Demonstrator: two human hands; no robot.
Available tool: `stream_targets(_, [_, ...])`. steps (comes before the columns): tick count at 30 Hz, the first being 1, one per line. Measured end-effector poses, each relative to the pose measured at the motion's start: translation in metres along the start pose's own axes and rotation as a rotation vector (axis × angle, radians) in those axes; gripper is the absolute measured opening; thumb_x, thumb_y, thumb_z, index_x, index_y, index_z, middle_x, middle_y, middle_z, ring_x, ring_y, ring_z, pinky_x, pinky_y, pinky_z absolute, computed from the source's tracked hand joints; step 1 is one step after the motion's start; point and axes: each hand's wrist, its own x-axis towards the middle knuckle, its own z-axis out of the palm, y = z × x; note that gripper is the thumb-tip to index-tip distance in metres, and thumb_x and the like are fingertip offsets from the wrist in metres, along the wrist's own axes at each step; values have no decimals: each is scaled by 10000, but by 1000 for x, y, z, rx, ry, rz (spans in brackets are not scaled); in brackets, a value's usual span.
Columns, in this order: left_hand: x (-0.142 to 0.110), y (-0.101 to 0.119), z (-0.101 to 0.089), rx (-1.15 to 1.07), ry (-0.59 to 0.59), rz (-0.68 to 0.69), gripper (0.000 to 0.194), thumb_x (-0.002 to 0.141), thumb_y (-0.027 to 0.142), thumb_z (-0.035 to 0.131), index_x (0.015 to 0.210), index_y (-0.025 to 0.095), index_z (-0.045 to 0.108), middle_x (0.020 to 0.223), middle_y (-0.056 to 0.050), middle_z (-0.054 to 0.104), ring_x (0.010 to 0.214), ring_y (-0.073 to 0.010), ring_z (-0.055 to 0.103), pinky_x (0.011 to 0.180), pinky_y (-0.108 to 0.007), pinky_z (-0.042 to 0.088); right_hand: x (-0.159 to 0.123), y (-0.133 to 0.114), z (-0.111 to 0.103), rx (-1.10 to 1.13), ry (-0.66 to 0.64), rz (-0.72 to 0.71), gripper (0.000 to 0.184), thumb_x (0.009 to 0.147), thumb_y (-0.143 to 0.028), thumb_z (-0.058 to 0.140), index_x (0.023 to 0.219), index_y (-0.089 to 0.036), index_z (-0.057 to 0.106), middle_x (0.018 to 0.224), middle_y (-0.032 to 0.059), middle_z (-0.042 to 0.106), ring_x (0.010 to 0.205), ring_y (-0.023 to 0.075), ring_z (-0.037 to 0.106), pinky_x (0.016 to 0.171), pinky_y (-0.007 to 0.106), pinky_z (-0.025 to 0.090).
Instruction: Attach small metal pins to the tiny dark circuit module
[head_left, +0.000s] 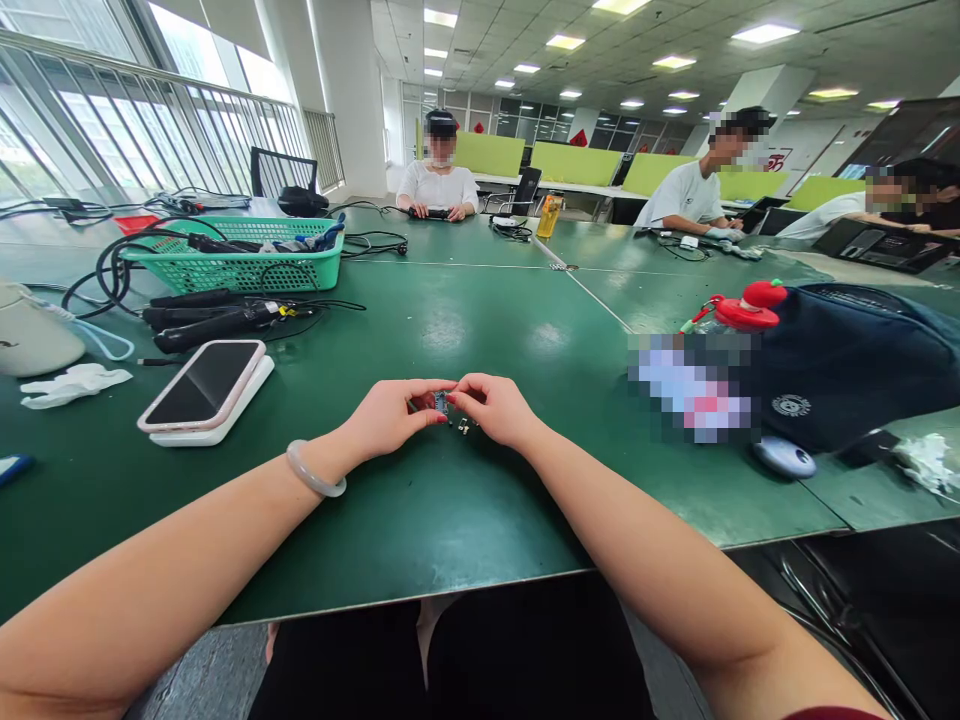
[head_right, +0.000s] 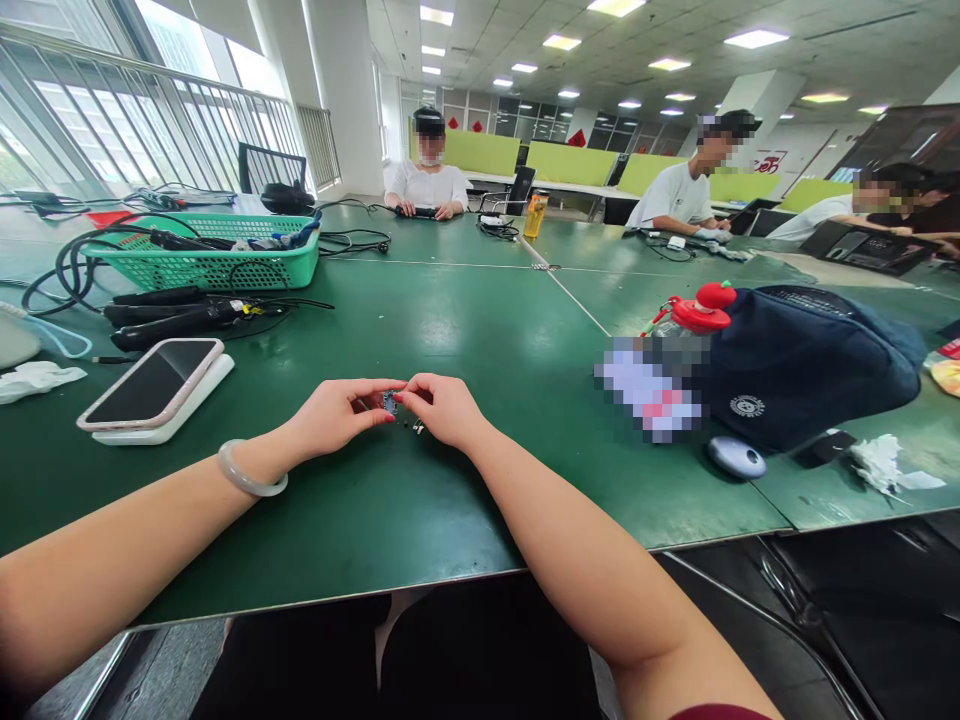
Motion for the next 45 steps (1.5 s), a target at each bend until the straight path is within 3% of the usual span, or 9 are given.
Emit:
stream_targets(8, [-1, 3, 1, -97, -4, 6, 495, 730, 333, 601, 1204, 220, 514, 708, 21, 605, 615, -119, 547, 651, -255, 472, -3, -8, 1, -83, 35, -62, 214, 804, -351, 495, 693, -179, 558, 597, -41, 525, 539, 73, 418, 535, 198, 316])
stream_targets(27, [-3, 6, 0, -24, -6, 27, 513, 738, 295, 566, 1238, 231, 474, 718, 19, 614, 631, -125, 558, 655, -264, 460, -5, -11, 0, -84, -17, -80, 193, 824, -337, 488, 765, -182, 587, 612, -31, 553, 535, 77, 444, 548, 201, 332])
stream_targets(45, [-3, 4, 0, -19, -3, 29, 548, 727, 323, 588, 1254, 242, 458, 722, 23, 613, 630, -124, 558, 668, -270, 464, -6, -16, -2, -190, 20, -67, 203, 797, -338, 542, 668, -188, 590, 594, -24, 561, 558, 89, 450, 551, 220, 299])
